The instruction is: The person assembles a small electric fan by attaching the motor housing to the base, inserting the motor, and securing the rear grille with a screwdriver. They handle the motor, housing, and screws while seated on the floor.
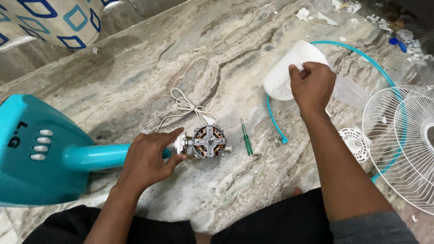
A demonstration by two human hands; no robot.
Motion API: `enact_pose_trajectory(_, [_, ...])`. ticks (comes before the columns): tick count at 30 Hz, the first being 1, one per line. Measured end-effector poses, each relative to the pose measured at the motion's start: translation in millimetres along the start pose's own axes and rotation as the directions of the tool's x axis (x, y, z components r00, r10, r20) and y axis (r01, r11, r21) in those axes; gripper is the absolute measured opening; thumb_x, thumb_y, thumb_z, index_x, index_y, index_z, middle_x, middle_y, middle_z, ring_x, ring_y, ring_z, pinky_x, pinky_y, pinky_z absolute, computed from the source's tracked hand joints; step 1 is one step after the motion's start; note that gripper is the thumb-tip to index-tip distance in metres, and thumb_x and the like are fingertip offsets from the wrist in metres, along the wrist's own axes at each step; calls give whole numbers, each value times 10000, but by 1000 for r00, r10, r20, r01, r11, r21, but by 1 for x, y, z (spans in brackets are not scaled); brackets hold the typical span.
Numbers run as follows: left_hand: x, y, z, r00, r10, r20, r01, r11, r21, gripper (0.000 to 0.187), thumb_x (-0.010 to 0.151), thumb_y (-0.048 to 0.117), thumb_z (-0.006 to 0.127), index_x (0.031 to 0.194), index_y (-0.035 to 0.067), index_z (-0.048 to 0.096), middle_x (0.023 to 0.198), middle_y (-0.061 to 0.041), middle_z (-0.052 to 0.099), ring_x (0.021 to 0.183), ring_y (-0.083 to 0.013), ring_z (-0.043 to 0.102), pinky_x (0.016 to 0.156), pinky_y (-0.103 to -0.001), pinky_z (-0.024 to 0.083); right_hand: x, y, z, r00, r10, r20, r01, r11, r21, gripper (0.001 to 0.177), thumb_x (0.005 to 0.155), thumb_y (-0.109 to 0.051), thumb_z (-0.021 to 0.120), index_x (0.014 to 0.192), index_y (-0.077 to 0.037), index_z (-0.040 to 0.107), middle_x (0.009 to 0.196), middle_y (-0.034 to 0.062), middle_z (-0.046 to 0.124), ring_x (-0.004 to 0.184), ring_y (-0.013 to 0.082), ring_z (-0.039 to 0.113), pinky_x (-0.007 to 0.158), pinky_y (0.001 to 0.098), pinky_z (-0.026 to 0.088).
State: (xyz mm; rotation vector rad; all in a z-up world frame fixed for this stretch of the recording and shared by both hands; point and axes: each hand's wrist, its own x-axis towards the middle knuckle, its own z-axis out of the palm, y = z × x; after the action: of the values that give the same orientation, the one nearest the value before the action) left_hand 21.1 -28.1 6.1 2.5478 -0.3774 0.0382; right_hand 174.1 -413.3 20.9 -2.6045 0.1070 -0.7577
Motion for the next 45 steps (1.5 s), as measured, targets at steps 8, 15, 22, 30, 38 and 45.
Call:
enact_pose_trajectory(8, [0, -1, 2, 996, 62, -58, -60, 998, 28, 684, 699, 335, 837, 1331, 145, 660, 1010, -129, 767, 906, -299, 700, 829, -435, 477, -29, -76, -43, 993, -71, 90, 71, 997, 4, 353, 822, -304, 895, 803, 21, 757, 683, 173, 712, 585, 305, 698, 559, 405, 527])
enact_pose_trajectory(15, [3, -2, 7, 993, 102, -63, -96, 991, 95, 780, 708, 410, 846, 1385, 107, 604, 1062, -135, 755, 888, -311, 696, 806, -439, 498, -61, -108, -69, 928, 61, 369, -15, 992, -125, 402, 802, -401, 861, 689, -28, 763, 624, 159, 706, 515, 305, 670, 505, 442, 502])
enact_pose_trajectory(22, [3, -1, 12, 987, 133, -95, -126, 989, 78, 828, 692, 417, 863, 1412, 131, 573, 1171, -116, 717, 941, -311, 684, 814, -437, 495, -89, -132, -69, 890, 91, 448, 0, 980, -199, 441, 809, -410, 847, 600, -45, 716, 585, 169, 670, 525, 316, 659, 527, 457, 503])
enact_pose_trajectory(30, [-1, 9, 26, 950, 265, -164, -259, 964, 56, 680, 753, 104, 758, 1413, 161, 601, 1278, -69, 692, 1084, -249, 663, 887, -413, 465, -90, -123, -47, 843, -1, 537, -23, 999, 38, 385, 776, -400, 849, 728, -25, 776, 578, 134, 651, 552, 312, 684, 571, 427, 539])
enact_pose_trajectory(38, [1, 17, 18, 981, 191, -34, -189, 980, 57, 880, 590, 274, 737, 1445, 169, 558, 1221, -86, 678, 995, -295, 646, 834, -441, 477, -86, -123, -56, 645, -113, 756, 158, 987, 12, 472, 776, -318, 832, 1202, -136, 743, 951, 112, 767, 944, 267, 698, 914, 438, 465])
enact_pose_trajectory(45, [6, 29, 18, 996, -37, 83, 29, 995, 92, 1053, 501, 750, 843, 1394, 260, 576, 1145, -65, 702, 935, -303, 681, 834, -454, 511, -88, -123, -63, 616, -299, 729, 286, 947, 147, 501, 678, -59, 868, 1158, -142, 749, 1171, 110, 699, 1209, 304, 573, 1110, 462, 320])
